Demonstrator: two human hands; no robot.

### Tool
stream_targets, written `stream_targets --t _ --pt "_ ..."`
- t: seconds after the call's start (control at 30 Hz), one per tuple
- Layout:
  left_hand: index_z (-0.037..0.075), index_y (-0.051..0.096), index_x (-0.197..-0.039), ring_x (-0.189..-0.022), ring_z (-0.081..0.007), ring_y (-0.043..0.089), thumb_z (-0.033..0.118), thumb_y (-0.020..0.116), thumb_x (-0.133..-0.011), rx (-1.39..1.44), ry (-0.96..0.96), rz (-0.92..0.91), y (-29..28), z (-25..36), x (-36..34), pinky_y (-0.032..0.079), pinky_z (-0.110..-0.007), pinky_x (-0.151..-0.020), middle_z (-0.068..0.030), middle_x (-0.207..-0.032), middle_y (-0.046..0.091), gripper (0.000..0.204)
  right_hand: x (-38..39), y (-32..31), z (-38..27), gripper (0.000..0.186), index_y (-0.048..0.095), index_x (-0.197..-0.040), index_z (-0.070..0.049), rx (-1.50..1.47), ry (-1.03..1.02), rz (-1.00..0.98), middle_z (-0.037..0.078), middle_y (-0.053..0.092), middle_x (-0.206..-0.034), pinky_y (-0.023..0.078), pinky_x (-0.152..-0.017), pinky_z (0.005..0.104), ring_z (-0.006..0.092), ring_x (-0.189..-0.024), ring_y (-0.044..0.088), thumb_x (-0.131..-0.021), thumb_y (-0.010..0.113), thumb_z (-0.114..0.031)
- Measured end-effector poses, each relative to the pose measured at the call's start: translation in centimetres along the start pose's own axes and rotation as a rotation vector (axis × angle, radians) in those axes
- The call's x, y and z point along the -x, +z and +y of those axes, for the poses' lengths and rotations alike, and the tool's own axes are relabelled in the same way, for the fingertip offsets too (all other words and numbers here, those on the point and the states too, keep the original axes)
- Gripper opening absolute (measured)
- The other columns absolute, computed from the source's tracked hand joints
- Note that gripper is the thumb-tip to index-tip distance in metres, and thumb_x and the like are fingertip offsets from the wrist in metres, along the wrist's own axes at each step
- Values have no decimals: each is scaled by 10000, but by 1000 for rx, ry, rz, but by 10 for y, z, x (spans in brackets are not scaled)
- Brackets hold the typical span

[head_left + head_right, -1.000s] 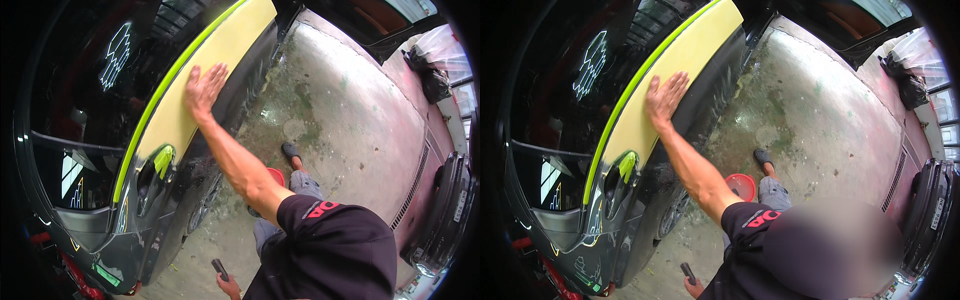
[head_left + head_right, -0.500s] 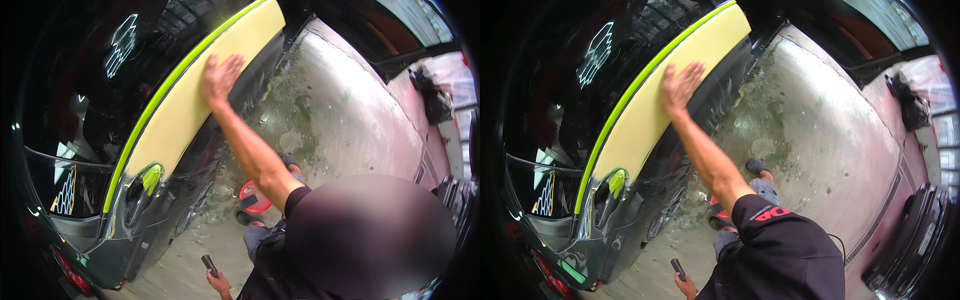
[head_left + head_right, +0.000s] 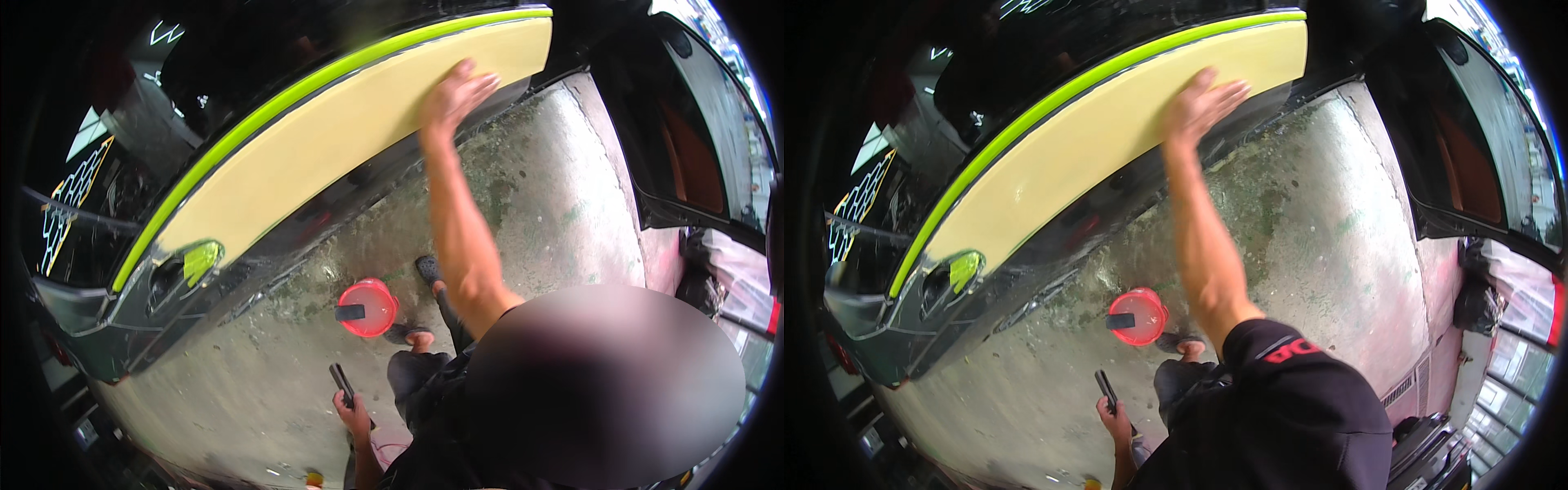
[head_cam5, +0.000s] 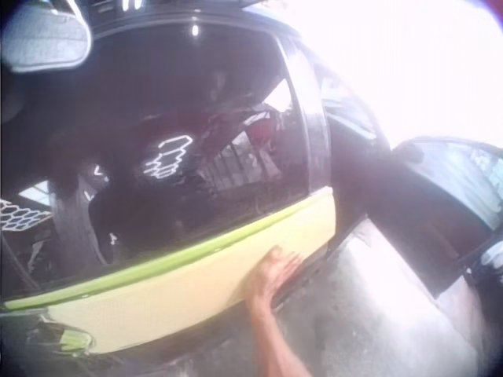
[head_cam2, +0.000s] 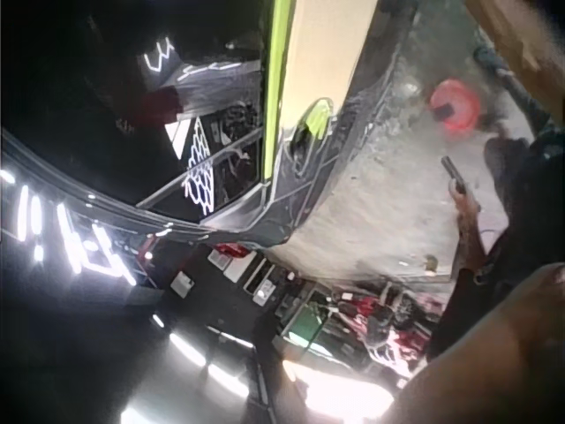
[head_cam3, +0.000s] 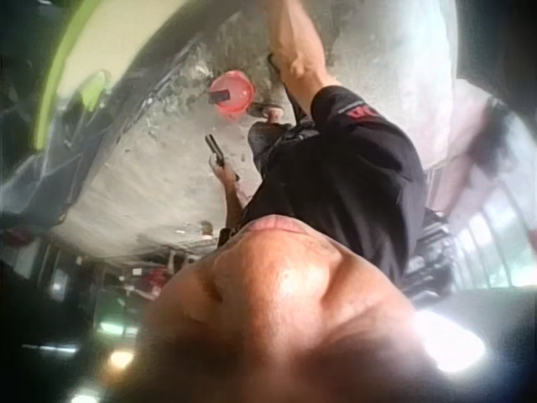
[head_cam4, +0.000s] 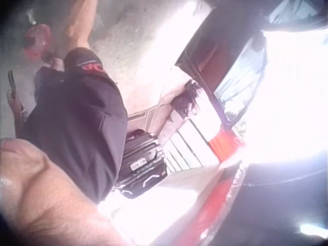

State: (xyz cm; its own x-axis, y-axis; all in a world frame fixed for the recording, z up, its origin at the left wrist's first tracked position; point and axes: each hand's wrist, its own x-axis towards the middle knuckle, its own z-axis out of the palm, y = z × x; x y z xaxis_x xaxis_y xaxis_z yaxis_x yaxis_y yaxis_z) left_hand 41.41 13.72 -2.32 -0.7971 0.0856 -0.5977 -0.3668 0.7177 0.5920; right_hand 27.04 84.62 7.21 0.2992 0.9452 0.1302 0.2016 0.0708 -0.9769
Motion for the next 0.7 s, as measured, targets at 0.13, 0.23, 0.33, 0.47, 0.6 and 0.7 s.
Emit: stream_targets --t 0.13,0.23,0.33,0.47,0.6,0.7 --pt "18 497 -1354 -1017 -202 603 81 688 -951 188 100 56 49 -1 -2 501 -359 -923 -104 -1196 588 450 178 5 -5 916 -43 -1600 122 36 -126 -245 352 -109 -1678 -15 -1287 520 453 -1582 -112 -1096 338 -541" --pt "83 471 -1423 -995 -176 580 178 721 -972 505 -149 66 87 15 -35 484 -335 -869 -82 -1084 618 524 265 -26 11 833 -4 -1617 92 -79 -228 -579 320 -73 -1699 -21 -1282 505 431 -1594 -74 -1113 372 -454" --pt "103 521 -1392 -890 -139 585 223 742 -958 752 -364 145 127 -1 -79 482 -323 -784 -67 -1057 634 502 338 -75 81 621 274 -1575 66 -72 -279 -895 285 276 -1636 203 -1246 438 363 -1545 251 -1110 442 -309" --pt "97 567 -1326 -786 -122 582 220 739 -964 1322 -395 32 202 -89 -147 476 -304 -690 -12 -953 631 419 405 -152 291 402 632 -1302 27 34 307 -1468 186 721 -1189 512 -932 424 341 -1094 681 -1069 538 -286" --pt "101 623 -1191 -654 -87 558 212 717 -967 1366 -448 286 266 -141 -199 435 -273 -560 27 -807 624 267 448 -180 406 363 687 -1225 -27 807 101 -1975 185 752 -1048 539 -856 400 296 -957 718 -1025 577 -310" --pt "86 618 -1231 -751 -91 557 184 726 -953 1279 -484 219 299 -153 -223 456 -282 -657 16 -864 616 314 463 -182 471 385 692 -1252 -49 1002 -78 -1979 135 763 -1041 542 -881 388 253 -962 710 -1003 588 -325"
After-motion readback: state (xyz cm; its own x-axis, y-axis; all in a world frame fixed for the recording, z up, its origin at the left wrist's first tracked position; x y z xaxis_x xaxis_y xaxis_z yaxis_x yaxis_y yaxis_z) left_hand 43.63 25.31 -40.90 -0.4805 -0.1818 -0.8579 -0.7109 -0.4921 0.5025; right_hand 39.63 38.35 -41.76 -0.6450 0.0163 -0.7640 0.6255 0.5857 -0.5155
